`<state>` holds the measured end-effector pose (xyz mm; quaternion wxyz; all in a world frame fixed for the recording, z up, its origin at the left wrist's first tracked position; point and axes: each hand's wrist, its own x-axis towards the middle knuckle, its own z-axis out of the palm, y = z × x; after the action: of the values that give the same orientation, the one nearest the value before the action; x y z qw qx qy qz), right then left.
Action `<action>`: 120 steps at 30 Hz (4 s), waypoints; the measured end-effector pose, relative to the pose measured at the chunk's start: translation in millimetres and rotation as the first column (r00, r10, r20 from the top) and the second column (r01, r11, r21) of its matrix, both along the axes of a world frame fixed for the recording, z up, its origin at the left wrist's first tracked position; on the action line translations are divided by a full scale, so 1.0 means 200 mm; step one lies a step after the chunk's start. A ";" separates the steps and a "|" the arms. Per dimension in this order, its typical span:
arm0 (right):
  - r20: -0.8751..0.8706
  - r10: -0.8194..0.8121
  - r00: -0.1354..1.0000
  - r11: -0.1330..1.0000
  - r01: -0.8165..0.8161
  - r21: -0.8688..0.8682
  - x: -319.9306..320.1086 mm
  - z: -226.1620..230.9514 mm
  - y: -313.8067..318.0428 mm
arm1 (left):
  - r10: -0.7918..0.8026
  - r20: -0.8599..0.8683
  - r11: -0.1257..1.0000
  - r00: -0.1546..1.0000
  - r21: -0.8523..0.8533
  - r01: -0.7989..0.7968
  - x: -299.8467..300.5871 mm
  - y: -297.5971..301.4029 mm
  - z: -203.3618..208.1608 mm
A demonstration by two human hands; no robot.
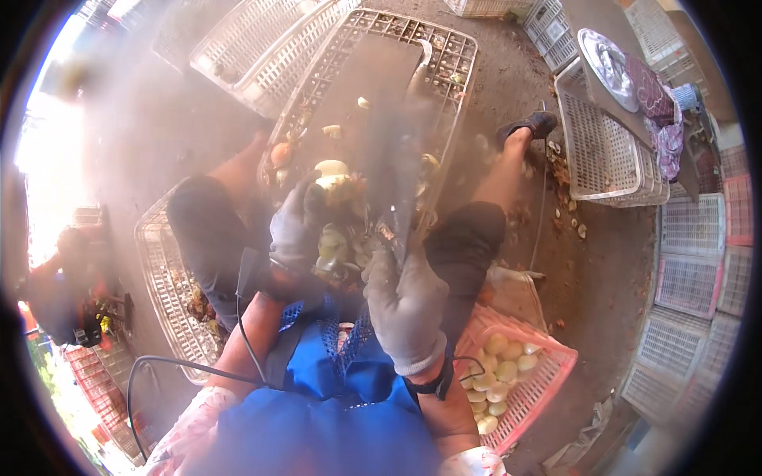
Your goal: Peeling and trimming tubers using a large cleaver while sitting in a processing area.
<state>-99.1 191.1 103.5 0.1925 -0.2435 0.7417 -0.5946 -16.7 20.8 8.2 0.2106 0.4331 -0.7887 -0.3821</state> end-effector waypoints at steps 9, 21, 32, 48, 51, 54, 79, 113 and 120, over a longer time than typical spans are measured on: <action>-0.292 0.356 0.888 0.830 -0.156 0.536 0.07 -0.28 -0.08 | -0.042 0.045 0.985 0.998 -0.168 0.049 0.01 0.04 -0.03; -0.021 0.340 0.940 0.792 -0.274 0.546 0.01 -0.31 -0.04 | -0.281 0.122 0.915 0.952 -0.264 0.304 -0.04 0.03 -0.03; 0.043 0.338 0.940 0.832 -0.320 0.454 -0.01 -0.35 -0.04 | -0.307 0.182 0.931 0.934 -0.145 0.335 -0.10 0.01 -0.03; 0.442 0.239 0.865 0.897 -0.370 0.240 -0.14 -0.50 0.06 | 0.256 -0.352 0.713 0.900 0.697 0.070 -0.10 -0.04 0.02; 0.512 0.247 0.823 0.908 -0.381 0.175 -0.18 -0.55 0.09 | 0.207 -0.311 0.733 0.928 0.677 0.063 -0.11 -0.05 0.04; 0.558 0.258 0.789 0.912 -0.390 0.130 -0.18 -0.53 0.09 | 0.184 -0.315 0.766 0.931 0.640 0.065 -0.11 -0.04 0.01; 0.417 0.878 -0.236 0.479 0.421 -0.770 -0.23 -0.67 0.08 | -0.063 0.166 0.997 0.984 -0.040 0.070 -0.28 -0.01 -0.04; -0.187 -0.692 0.697 0.568 0.686 0.454 0.03 -0.43 1.70 | 0.811 -0.458 0.563 0.363 0.449 -0.694 1.56 -0.46 0.07; -0.286 -0.432 0.856 0.727 0.517 0.451 -0.24 -0.46 1.47 | 0.693 0.274 0.668 0.667 0.106 -0.737 2.07 -0.20 -0.49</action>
<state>-147.5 485.1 12.5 0.0309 -0.0321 0.9228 -0.3828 397.9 -20.1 -90.4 0.2129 0.7659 -0.5271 -0.3004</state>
